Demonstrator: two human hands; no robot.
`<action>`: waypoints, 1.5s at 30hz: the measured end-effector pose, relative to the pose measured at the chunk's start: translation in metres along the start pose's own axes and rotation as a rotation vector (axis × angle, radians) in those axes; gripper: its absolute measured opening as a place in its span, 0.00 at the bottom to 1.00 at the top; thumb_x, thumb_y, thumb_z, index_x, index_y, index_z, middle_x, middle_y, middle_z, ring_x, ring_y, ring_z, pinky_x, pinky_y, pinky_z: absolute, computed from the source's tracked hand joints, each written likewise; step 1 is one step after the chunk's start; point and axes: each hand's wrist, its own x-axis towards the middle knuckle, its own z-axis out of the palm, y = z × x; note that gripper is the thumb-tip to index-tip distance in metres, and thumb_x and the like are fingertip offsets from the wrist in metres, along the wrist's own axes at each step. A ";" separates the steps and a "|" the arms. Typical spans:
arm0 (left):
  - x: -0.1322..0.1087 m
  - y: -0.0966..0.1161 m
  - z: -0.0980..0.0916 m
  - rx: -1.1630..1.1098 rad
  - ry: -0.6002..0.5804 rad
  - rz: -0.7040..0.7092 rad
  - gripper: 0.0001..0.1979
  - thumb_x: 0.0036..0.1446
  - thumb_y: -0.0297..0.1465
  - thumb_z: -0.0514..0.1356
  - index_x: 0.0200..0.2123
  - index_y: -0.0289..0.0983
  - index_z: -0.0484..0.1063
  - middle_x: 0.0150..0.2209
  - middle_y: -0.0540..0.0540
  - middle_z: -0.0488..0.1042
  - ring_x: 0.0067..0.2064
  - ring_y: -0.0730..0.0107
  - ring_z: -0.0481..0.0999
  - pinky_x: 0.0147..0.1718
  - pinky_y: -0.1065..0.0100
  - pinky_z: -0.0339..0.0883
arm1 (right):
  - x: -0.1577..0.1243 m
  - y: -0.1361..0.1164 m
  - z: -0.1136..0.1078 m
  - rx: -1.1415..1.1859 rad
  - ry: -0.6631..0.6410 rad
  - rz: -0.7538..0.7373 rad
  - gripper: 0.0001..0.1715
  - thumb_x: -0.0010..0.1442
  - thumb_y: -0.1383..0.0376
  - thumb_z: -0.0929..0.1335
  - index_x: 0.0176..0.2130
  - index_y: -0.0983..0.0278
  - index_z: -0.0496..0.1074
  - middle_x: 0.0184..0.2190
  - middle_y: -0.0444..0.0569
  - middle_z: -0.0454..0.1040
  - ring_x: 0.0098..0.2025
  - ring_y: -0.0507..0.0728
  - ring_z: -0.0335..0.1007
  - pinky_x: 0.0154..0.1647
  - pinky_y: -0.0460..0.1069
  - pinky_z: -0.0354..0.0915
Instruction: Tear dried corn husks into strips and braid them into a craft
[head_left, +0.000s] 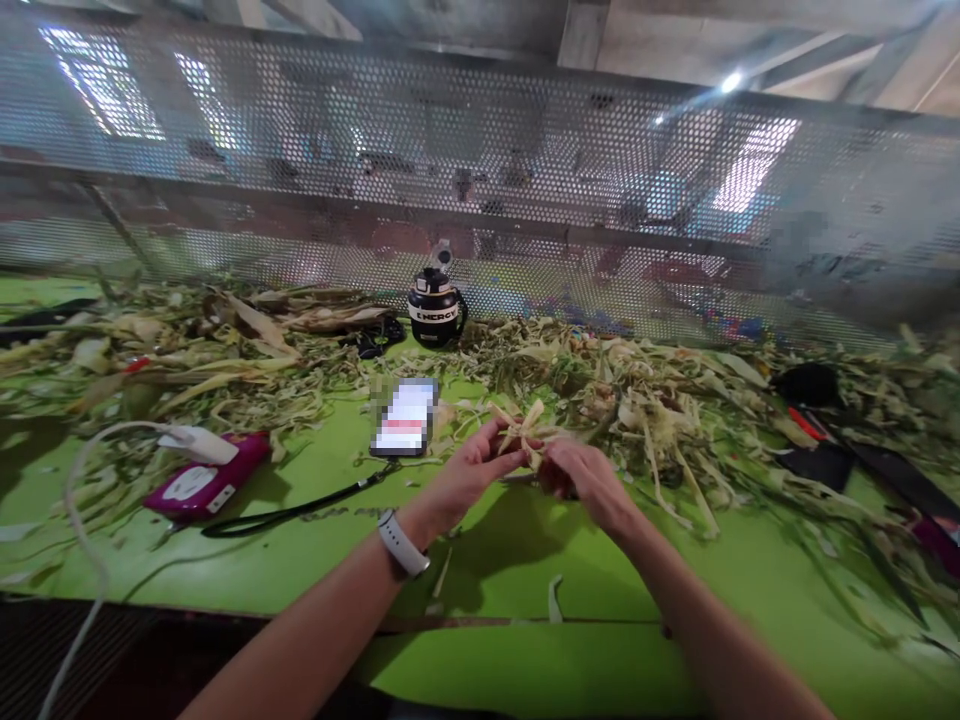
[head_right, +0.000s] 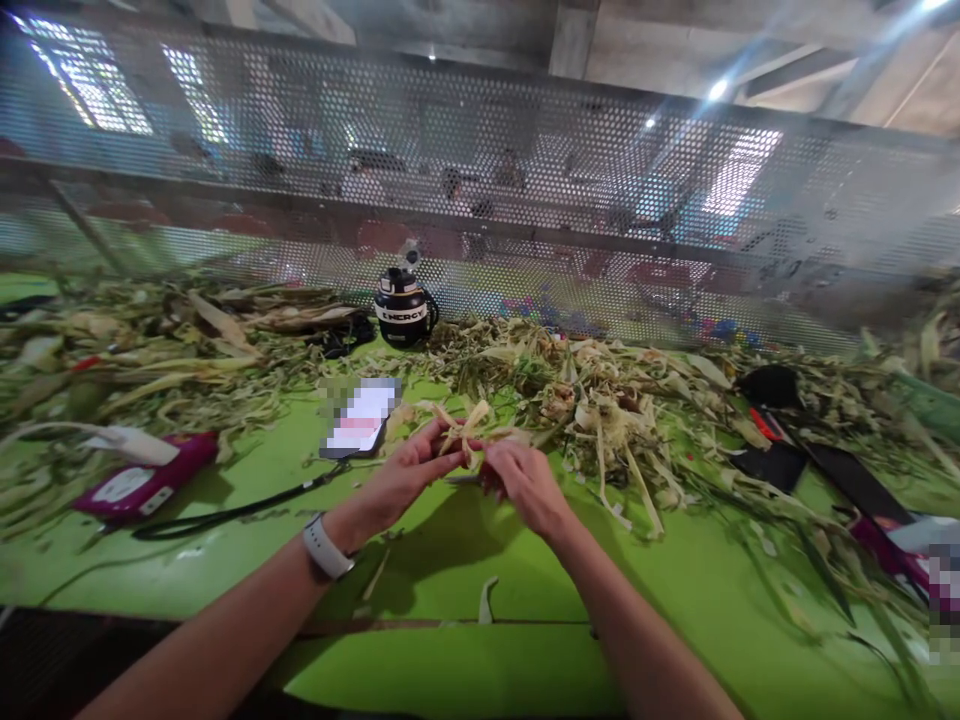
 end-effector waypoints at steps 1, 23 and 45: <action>0.000 0.000 0.000 -0.002 0.003 0.006 0.18 0.52 0.31 0.64 0.47 0.38 0.68 0.45 0.44 0.76 0.48 0.68 0.73 0.51 0.66 0.62 | 0.000 0.000 0.004 0.021 -0.066 0.009 0.24 0.58 0.48 0.62 0.25 0.65 0.68 0.22 0.46 0.70 0.21 0.50 0.63 0.21 0.45 0.60; 0.003 -0.002 0.001 0.022 0.140 -0.053 0.19 0.40 0.31 0.71 0.39 0.36 0.75 0.35 0.49 0.77 0.37 0.73 0.73 0.40 0.70 0.65 | 0.000 0.006 0.009 -0.099 -0.141 -0.106 0.17 0.58 0.56 0.63 0.23 0.64 0.65 0.17 0.42 0.64 0.19 0.49 0.58 0.20 0.44 0.56; 0.001 -0.002 0.006 -0.081 0.136 -0.101 0.19 0.41 0.34 0.71 0.38 0.36 0.74 0.34 0.48 0.77 0.34 0.72 0.74 0.39 0.68 0.66 | 0.007 0.014 -0.001 0.061 0.239 0.018 0.25 0.56 0.50 0.60 0.17 0.63 0.61 0.11 0.40 0.56 0.14 0.47 0.49 0.14 0.44 0.47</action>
